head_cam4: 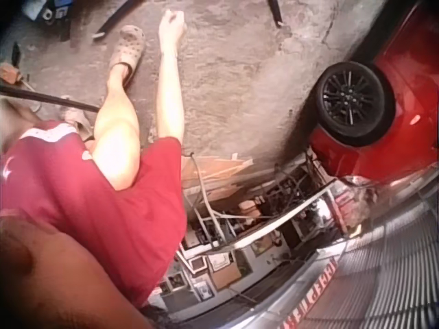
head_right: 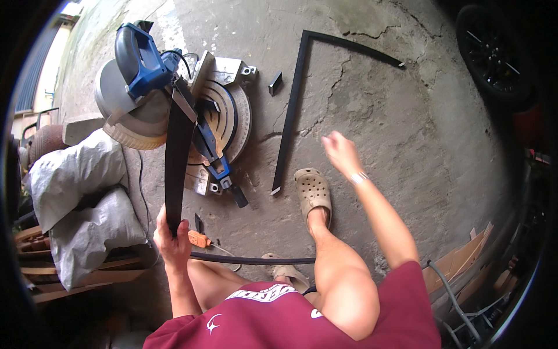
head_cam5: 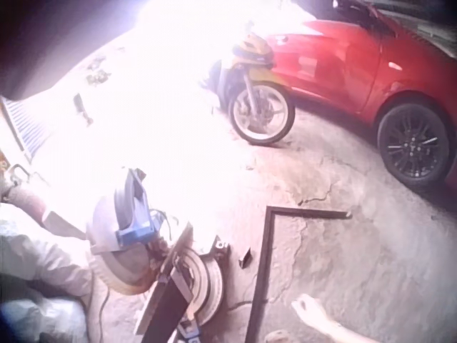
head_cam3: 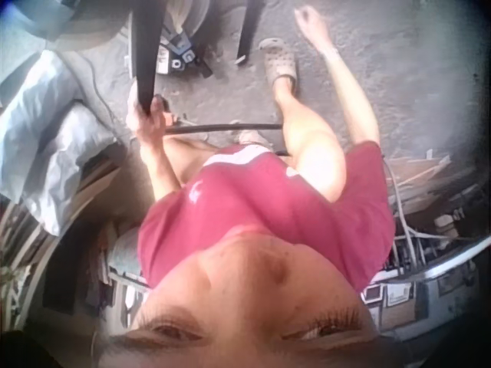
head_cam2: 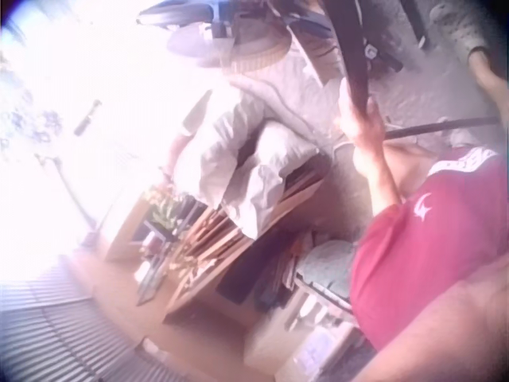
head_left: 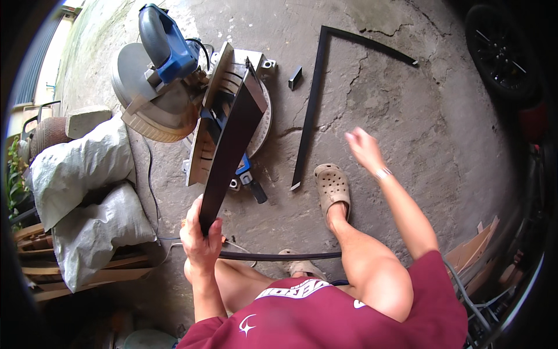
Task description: The person sits on the floor and uses a miter saw to cut several black plastic molding pieces. They position each piece, lower the saw to cut, then lift the saw and remove the cut piece. The person also unplugs the saw and moves a power strip before resuming cutting.
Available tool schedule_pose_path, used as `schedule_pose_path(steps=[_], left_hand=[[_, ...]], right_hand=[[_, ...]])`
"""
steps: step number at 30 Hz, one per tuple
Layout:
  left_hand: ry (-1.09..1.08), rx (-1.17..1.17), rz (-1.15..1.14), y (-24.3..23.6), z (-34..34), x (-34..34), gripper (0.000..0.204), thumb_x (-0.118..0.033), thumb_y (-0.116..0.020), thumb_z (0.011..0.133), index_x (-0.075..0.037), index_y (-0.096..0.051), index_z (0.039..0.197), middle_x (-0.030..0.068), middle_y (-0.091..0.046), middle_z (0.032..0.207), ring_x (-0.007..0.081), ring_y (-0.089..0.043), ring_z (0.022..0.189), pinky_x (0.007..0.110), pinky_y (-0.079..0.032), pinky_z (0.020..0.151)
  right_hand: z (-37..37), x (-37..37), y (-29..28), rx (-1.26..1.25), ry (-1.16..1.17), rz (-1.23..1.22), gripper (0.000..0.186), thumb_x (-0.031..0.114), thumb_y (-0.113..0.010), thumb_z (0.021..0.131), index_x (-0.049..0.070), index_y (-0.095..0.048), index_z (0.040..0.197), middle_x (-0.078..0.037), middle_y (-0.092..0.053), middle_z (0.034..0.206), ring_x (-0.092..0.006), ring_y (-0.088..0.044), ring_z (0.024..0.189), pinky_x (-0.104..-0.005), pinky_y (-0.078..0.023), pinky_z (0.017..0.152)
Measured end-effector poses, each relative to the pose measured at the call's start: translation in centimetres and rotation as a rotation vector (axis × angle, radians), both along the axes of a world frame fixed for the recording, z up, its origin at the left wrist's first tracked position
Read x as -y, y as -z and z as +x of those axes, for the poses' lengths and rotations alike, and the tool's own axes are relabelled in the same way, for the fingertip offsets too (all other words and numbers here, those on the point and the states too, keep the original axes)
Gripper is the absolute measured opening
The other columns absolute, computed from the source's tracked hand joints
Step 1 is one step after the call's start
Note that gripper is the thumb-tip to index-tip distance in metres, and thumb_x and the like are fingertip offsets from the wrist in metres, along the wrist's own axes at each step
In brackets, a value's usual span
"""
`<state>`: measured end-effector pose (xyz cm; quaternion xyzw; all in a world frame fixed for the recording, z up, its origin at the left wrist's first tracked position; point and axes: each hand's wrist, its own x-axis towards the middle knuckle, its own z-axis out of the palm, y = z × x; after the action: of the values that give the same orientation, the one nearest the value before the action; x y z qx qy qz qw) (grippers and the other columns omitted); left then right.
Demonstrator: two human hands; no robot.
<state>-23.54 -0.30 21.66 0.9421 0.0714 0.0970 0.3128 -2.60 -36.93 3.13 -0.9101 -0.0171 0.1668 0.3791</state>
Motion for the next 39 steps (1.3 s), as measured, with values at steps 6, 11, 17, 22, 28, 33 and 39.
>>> schedule_pose_path(steps=[6, 11, 17, 22, 28, 33, 39], left_hand=[[-0.018, 0.054, 0.014, -4.7, 1.2, -0.9, 0.047, -0.017, -0.067, 0.091, 0.003, -0.053, 0.131, 0.0220, -0.067, 0.116, 0.0364, -0.070, 0.096, 0.039, -0.055, 0.082], [-0.025, 0.085, -0.001, -7.7, 1.9, -3.1, 0.046, -0.016, -0.069, 0.090, 0.003, -0.055, 0.129, 0.0221, -0.068, 0.115, 0.0353, -0.071, 0.091, 0.038, -0.057, 0.078], [-0.056, 0.126, -0.006, -16.0, 2.3, -4.9, 0.055, -0.013, -0.077, 0.081, -0.001, -0.057, 0.130, 0.0199, -0.069, 0.112, 0.0330, -0.071, 0.090, 0.037, -0.057, 0.072], [-0.119, 0.177, 0.302, -29.1, 1.4, -5.0, 0.059, -0.024, -0.080, 0.077, -0.004, -0.058, 0.129, 0.0086, -0.069, 0.117, 0.0238, -0.071, 0.097, 0.033, -0.059, 0.071], [-0.309, 0.270, 0.372, -45.8, -4.1, -5.0, 0.052, -0.034, -0.069, 0.088, -0.004, -0.055, 0.128, 0.0048, -0.058, 0.075, 0.0207, -0.064, 0.060, 0.033, -0.054, 0.051], [-0.607, 0.253, 0.474, -60.9, -13.5, -3.8, 0.057, -0.037, -0.067, 0.090, -0.006, -0.051, 0.134, 0.0040, -0.059, 0.079, 0.0193, -0.063, 0.060, 0.033, -0.056, 0.053], [-1.139, 0.350, 0.509, -73.3, -32.0, -0.2, 0.056, -0.030, -0.071, 0.089, -0.011, -0.050, 0.138, 0.0096, -0.066, 0.083, 0.0221, -0.067, 0.063, 0.035, -0.054, 0.054]], right_hand=[[5.6, -12.2, 10.5, -0.210, 0.135, -0.295, 0.077, 0.050, -0.074, 0.081, -0.007, -0.044, 0.124, -0.026, -0.069, 0.102, -0.0339, -0.071, 0.087, -0.0432, -0.058, 0.077], [6.4, -12.7, 10.1, -0.198, 0.198, -0.340, 0.053, 0.031, -0.073, 0.083, 0.001, -0.051, 0.121, -0.027, -0.067, 0.106, -0.0329, -0.073, 0.079, -0.0441, -0.059, 0.069], [10.0, -11.9, -0.1, -0.368, 0.458, 0.223, 0.033, 0.013, -0.058, 0.096, -0.002, -0.038, 0.118, -0.018, -0.065, 0.088, -0.0248, -0.069, 0.059, -0.0336, -0.052, 0.041], [14.7, -11.2, -11.9, -0.583, 0.255, 0.465, 0.021, 0.013, -0.066, 0.093, -0.002, -0.055, 0.099, -0.017, -0.063, 0.083, -0.0293, -0.070, 0.068, -0.0330, -0.055, 0.047], [16.3, -5.6, -28.3, -0.160, 0.262, 0.435, 0.027, 0.014, -0.057, 0.098, 0.002, -0.035, 0.089, -0.006, -0.047, 0.059, -0.0152, -0.044, 0.045, -0.0312, -0.041, 0.039], [7.3, -2.3, -44.5, -0.142, 0.185, 0.168, 0.060, 0.027, -0.064, 0.096, 0.003, -0.032, 0.140, -0.017, -0.059, 0.103, -0.0225, -0.060, 0.075, -0.0340, -0.054, 0.056], [-2.5, 1.4, -49.6, 0.151, -0.102, -0.047, 0.043, 0.026, -0.062, 0.095, -0.001, -0.047, 0.124, -0.019, -0.058, 0.106, -0.0317, -0.058, 0.077, -0.0424, -0.051, 0.067]])
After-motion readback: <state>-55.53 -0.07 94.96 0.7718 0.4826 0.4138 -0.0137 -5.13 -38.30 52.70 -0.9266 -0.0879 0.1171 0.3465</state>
